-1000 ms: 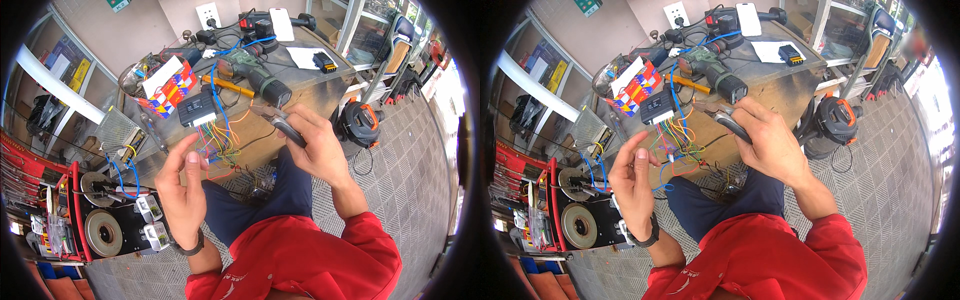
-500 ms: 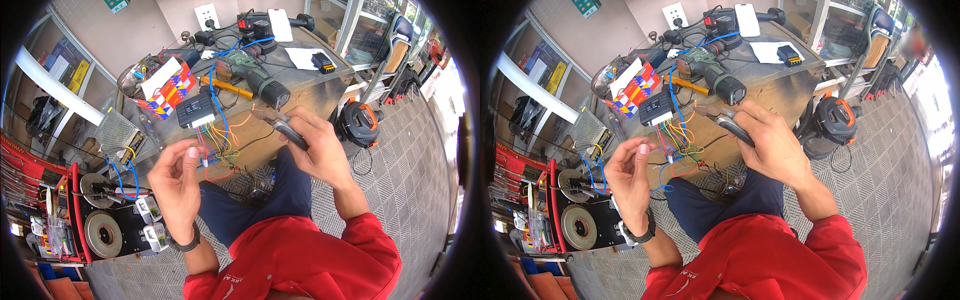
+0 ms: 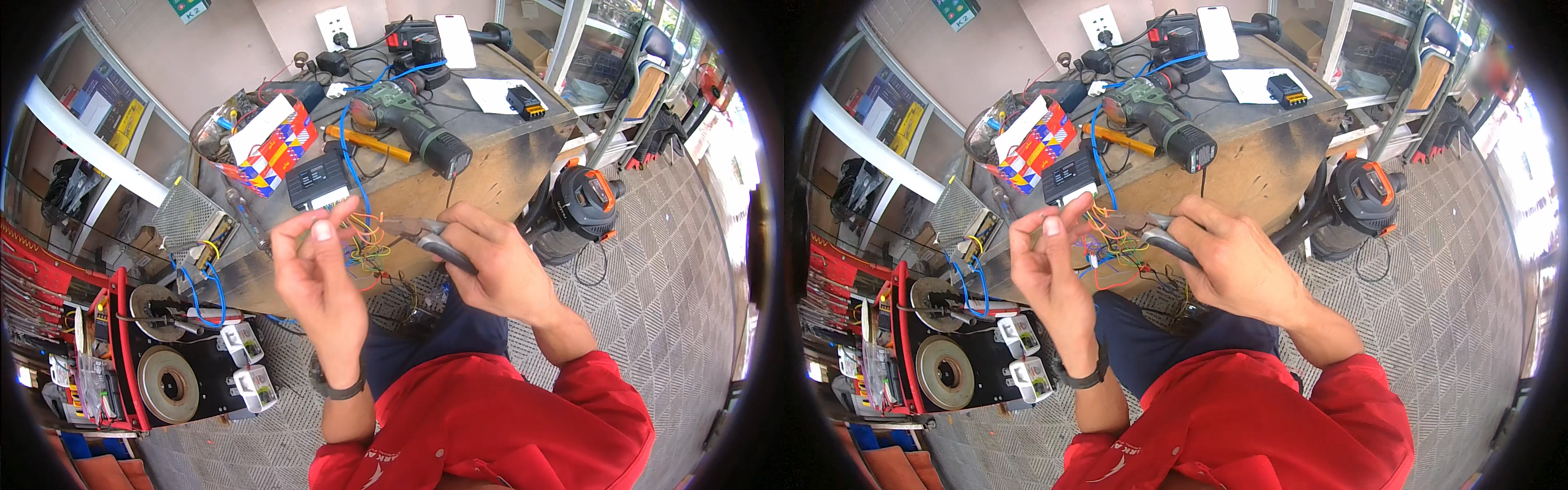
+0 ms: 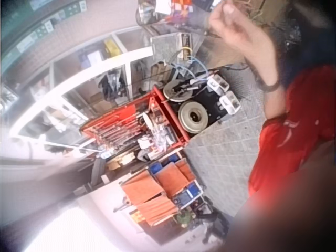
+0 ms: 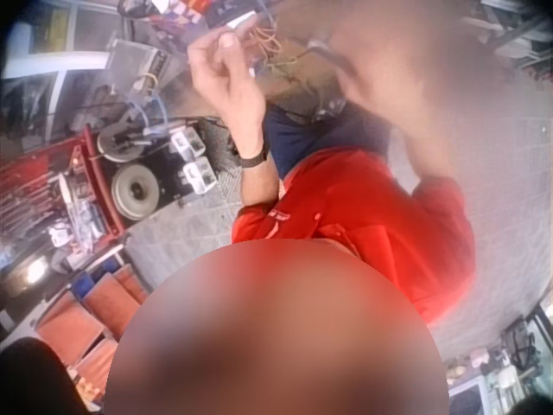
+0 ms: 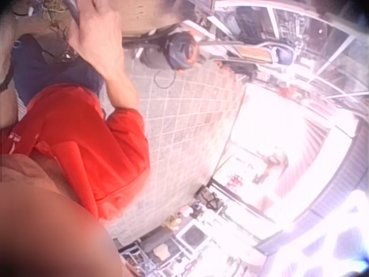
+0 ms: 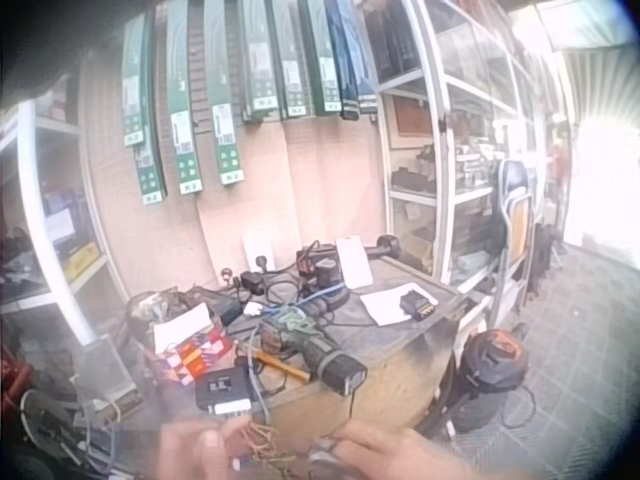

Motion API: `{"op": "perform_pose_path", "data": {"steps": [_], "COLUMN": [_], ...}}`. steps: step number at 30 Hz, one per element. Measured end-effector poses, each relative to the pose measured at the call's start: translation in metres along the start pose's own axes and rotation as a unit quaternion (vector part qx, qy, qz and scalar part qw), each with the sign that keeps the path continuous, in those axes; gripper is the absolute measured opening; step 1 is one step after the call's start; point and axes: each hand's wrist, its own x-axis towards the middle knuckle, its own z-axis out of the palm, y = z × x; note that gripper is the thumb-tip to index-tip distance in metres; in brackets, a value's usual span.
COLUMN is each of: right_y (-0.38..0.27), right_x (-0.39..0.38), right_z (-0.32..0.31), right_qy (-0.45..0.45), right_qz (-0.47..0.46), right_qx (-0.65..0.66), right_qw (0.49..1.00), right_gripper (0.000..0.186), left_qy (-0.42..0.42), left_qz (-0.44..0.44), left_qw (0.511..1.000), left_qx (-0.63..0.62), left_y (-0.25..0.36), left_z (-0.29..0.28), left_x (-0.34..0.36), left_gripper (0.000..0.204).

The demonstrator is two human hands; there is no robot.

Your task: The person sits on the floor and repairs an electrical wiring harness by stripping wire ends, twisting them together, and securing the connections with heat-shrink tubing. The person uses a utility knife to strip insulation and a lighter to shrink the tubing.

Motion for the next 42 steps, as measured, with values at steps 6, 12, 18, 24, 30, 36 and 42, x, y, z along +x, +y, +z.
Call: {"op": "perform_pose_path", "data": {"steps": [6, 12, 18, 24, 30, 36, 42], "right_y": [0.000, 0.004, 0.006, 0.004, 0.001, -0.005, -0.017], "right_x": [0.001, 0.002, 0.005, 0.001, -0.005, -0.011, -0.023], "right_z": [0.000, -0.001, -0.004, -0.003, 0.000, 0.024, 0.083], "right_qy": [-0.008, -0.005, 0.013, -0.018, -0.042, -0.037, 0.018], "right_qz": [-0.028, -0.040, -0.037, -0.065, -0.007, 0.055, 0.182], "right_qx": [-0.051, -0.047, -0.069, -0.080, -0.065, 0.238, 0.425], "right_qw": [0.998, 0.998, 0.997, 0.994, 0.997, 0.969, 0.886], "right_gripper": [0.035, 0.037, 0.037, 0.037, 0.030, 0.018, 0.032], "left_qy": [-0.065, -0.026, -0.138, -0.119, -0.114, 0.111, 0.206], "left_qz": [-0.116, -0.037, 0.054, -0.051, 0.041, 0.017, 0.017], "left_qw": [0.989, 0.999, 0.976, 0.980, 0.986, 0.993, 0.974], "left_qx": [0.060, 0.015, 0.162, 0.149, 0.111, -0.047, -0.089], "left_y": [0.001, -0.003, -0.012, -0.003, -0.016, -0.036, -0.048], "left_z": [0.004, 0.014, -0.005, -0.015, -0.009, 0.034, 0.051], "left_x": [0.000, -0.006, -0.002, -0.022, -0.023, -0.023, -0.008], "left_gripper": [0.027, 0.037, 0.025, 0.017, 0.029, 0.059, 0.069]}}
